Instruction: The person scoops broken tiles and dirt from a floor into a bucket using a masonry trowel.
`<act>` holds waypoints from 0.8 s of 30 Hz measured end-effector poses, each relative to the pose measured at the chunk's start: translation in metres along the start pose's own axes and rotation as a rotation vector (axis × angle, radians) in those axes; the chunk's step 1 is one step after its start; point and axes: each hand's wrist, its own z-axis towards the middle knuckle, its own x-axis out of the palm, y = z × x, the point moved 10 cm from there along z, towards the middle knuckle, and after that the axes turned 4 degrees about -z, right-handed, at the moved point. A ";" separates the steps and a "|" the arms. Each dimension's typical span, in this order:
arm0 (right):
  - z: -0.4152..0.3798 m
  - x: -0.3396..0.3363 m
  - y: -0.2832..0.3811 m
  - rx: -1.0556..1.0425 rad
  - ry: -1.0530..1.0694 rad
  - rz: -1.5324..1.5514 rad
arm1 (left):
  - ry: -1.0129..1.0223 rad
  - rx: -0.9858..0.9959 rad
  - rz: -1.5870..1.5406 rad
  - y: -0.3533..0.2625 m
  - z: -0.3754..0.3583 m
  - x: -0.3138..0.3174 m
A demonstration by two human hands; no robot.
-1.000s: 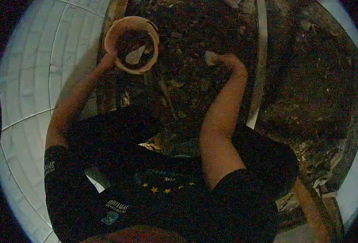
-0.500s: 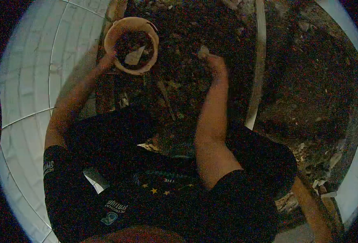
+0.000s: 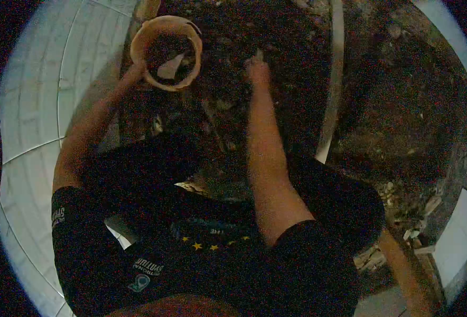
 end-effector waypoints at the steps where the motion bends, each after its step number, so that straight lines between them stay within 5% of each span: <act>1: -0.011 0.004 0.008 0.018 -0.020 0.079 | 0.030 0.077 0.036 0.004 0.016 -0.003; 5: -0.036 0.009 0.018 0.162 -0.088 0.508 | 0.079 0.197 0.050 -0.009 0.016 -0.001; 6: -0.016 0.012 0.016 0.025 -0.057 0.206 | 0.061 0.213 0.137 -0.009 0.019 -0.003; 8: -0.026 0.000 0.010 0.256 0.223 0.219 | 0.026 0.227 0.294 0.000 0.022 -0.005; 10: -0.020 -0.004 -0.014 0.305 0.282 0.653 | 0.074 0.341 0.389 0.000 0.014 0.004; 11: -0.015 -0.004 -0.029 0.304 0.285 0.642 | 0.062 0.259 0.416 0.012 0.021 0.003; 13: -0.015 0.011 -0.036 0.430 0.357 1.091 | 0.041 0.173 0.426 0.031 0.031 0.000; 16: -0.011 0.018 -0.012 0.345 0.283 1.020 | -0.026 0.336 0.462 0.035 0.029 -0.002; 20: -0.006 0.026 0.016 0.336 0.123 0.700 | -0.053 0.064 0.260 0.039 0.028 -0.003; 22: 0.027 0.049 0.012 0.175 0.048 0.983 | 0.078 0.539 0.667 0.027 0.050 0.008; 24: 0.007 0.028 0.021 0.272 0.003 0.863 | 0.059 0.580 0.747 0.013 0.043 0.011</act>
